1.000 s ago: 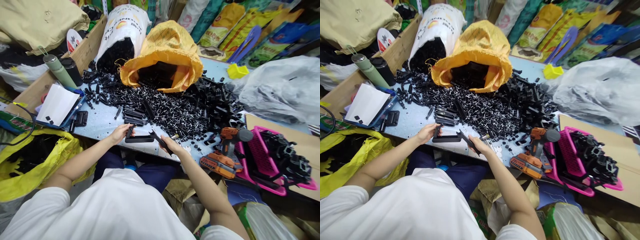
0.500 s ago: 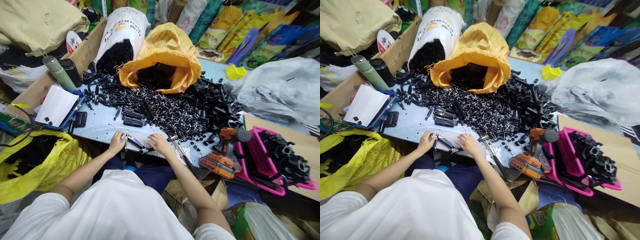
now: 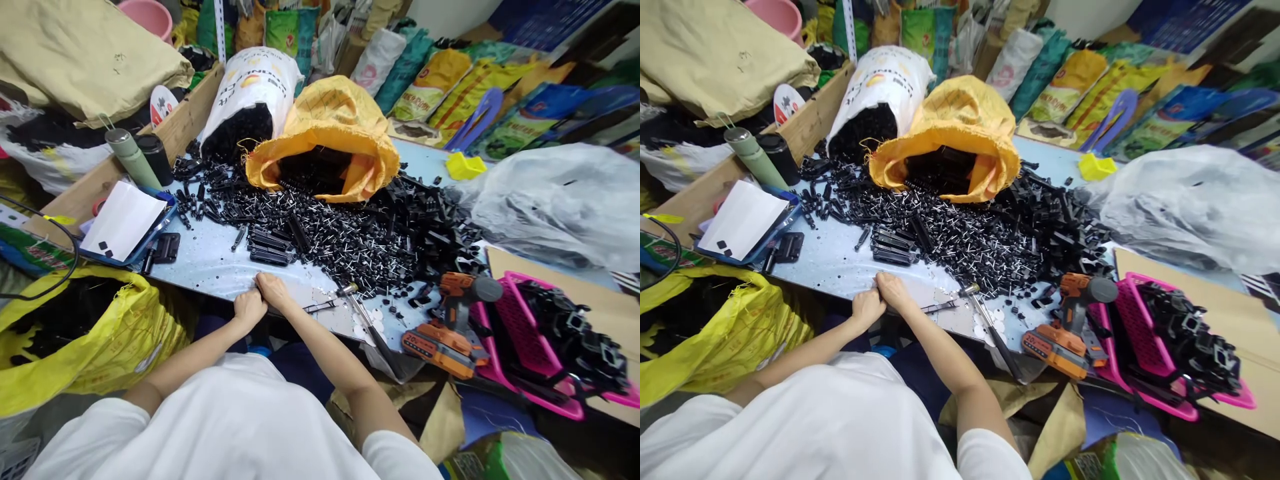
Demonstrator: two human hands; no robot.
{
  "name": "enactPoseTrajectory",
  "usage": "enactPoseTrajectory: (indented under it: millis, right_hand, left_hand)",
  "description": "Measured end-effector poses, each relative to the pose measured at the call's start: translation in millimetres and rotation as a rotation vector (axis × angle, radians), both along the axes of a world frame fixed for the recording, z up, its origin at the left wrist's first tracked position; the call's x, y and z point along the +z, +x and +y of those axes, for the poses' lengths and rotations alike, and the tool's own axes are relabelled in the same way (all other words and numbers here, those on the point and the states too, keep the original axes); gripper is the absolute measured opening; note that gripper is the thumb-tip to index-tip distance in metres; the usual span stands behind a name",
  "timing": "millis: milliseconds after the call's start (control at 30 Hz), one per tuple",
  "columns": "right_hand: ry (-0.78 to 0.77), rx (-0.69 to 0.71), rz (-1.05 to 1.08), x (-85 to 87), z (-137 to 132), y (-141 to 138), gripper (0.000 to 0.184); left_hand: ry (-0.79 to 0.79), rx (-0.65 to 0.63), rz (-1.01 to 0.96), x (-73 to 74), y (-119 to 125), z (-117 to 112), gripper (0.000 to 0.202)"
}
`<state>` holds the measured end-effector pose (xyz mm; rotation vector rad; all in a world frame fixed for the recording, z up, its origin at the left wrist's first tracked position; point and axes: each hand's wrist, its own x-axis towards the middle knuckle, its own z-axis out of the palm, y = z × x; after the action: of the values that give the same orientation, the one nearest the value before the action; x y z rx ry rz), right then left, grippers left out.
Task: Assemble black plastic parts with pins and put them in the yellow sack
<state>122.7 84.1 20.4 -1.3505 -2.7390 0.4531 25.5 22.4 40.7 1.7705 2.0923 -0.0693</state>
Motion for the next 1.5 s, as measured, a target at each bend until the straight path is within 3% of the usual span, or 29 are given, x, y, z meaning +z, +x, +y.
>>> enactPoseTrajectory:
  millis: [267,500,567,700,733,833,967,1200,1333,1500]
  right_hand:
    - [0.100,0.060,0.166,7.0,-0.5,7.5,0.027]
    - [0.207,0.149,0.190,7.2,2.2,16.8,0.032]
    - [0.198,0.085,0.226,12.9,3.5,16.8,0.035]
    - [0.267,-0.326,0.284,28.7,3.5,15.0,0.040]
    - [0.269,-0.372,0.261,31.1,1.8,15.2,0.044]
    - [0.157,-0.292,0.104,29.6,-7.7,18.3,0.050]
    - [0.050,-0.187,-0.035,14.8,-15.6,27.8,0.041]
    - [0.187,-0.043,-0.086,11.8,-11.5,50.1,0.037]
    - [0.200,-0.036,-0.083,17.9,-14.6,54.3,0.037]
    - [0.205,-0.077,-0.065,21.1,-21.8,60.9,0.032]
  left_hand:
    - [0.021,-0.059,0.004,9.8,-15.4,1.5,0.037]
    - [-0.033,-0.034,-0.031,14.0,-8.2,14.7,0.038]
    - [-0.095,-0.020,-0.036,12.0,-10.1,19.7,0.039]
    - [-0.051,-0.036,-0.024,10.1,-15.4,24.9,0.042]
    - [-0.029,-0.045,-0.022,10.6,-15.9,25.4,0.043]
    - [0.011,-0.076,0.012,13.0,-17.0,26.2,0.044]
    - [0.059,-0.193,0.157,16.3,-32.8,31.6,0.045]
    - [0.186,-0.618,0.384,26.3,-92.0,65.6,0.035]
    - [0.268,-0.721,0.462,25.3,-99.6,73.8,0.036]
    - [0.268,-0.744,0.503,27.9,-95.6,79.9,0.036]
